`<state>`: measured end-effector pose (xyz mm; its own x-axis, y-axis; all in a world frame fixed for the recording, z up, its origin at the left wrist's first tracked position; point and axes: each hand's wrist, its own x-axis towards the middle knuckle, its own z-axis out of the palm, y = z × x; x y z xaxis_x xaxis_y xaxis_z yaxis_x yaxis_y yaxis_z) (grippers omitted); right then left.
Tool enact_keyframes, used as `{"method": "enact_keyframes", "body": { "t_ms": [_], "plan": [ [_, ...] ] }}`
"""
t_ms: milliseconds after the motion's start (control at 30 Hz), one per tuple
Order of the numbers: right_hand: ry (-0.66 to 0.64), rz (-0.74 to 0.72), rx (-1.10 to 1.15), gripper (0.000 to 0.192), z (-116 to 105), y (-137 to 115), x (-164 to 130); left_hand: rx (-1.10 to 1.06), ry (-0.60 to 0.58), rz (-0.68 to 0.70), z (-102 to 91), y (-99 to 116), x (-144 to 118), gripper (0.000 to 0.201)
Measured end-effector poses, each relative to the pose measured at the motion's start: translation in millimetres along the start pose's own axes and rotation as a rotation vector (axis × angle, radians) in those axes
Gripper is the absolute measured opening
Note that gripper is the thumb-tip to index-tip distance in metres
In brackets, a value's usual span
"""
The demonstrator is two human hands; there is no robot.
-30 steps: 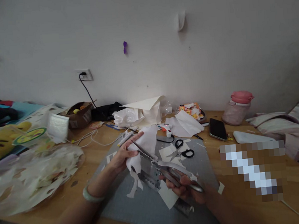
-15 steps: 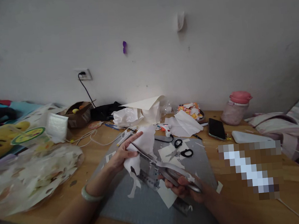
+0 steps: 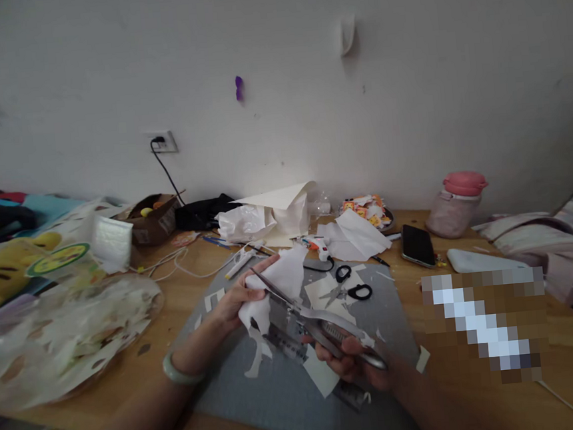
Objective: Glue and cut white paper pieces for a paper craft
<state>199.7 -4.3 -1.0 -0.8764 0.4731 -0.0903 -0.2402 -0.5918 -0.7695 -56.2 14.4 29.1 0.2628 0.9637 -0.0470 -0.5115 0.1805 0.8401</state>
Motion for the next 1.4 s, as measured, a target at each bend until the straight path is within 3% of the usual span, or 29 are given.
{"method": "enact_keyframes", "body": {
  "t_ms": [300,533,733,1100,1400],
  "plan": [
    [-0.02,-0.022,-0.042,0.051,-7.6,5.2,1.4,0.016,0.048,-0.031,0.3,1.0,-0.6,0.094],
    [-0.025,-0.032,-0.073,0.066,5.1,-2.6,1.1,0.124,0.114,0.078,1.9,7.7,-0.5,0.1],
    [-0.022,-0.041,-0.11,0.068,4.8,-2.4,0.9,-0.01,0.068,0.048,-2.7,7.1,1.0,0.073],
    [-0.03,-0.046,-0.066,0.064,1.3,1.7,2.2,0.065,0.035,-0.066,-5.1,4.8,1.8,0.093],
    [0.002,-0.003,-0.04,0.061,7.0,-0.5,2.4,-0.002,0.019,-0.06,-7.4,-1.1,5.2,0.089]
  ]
}}
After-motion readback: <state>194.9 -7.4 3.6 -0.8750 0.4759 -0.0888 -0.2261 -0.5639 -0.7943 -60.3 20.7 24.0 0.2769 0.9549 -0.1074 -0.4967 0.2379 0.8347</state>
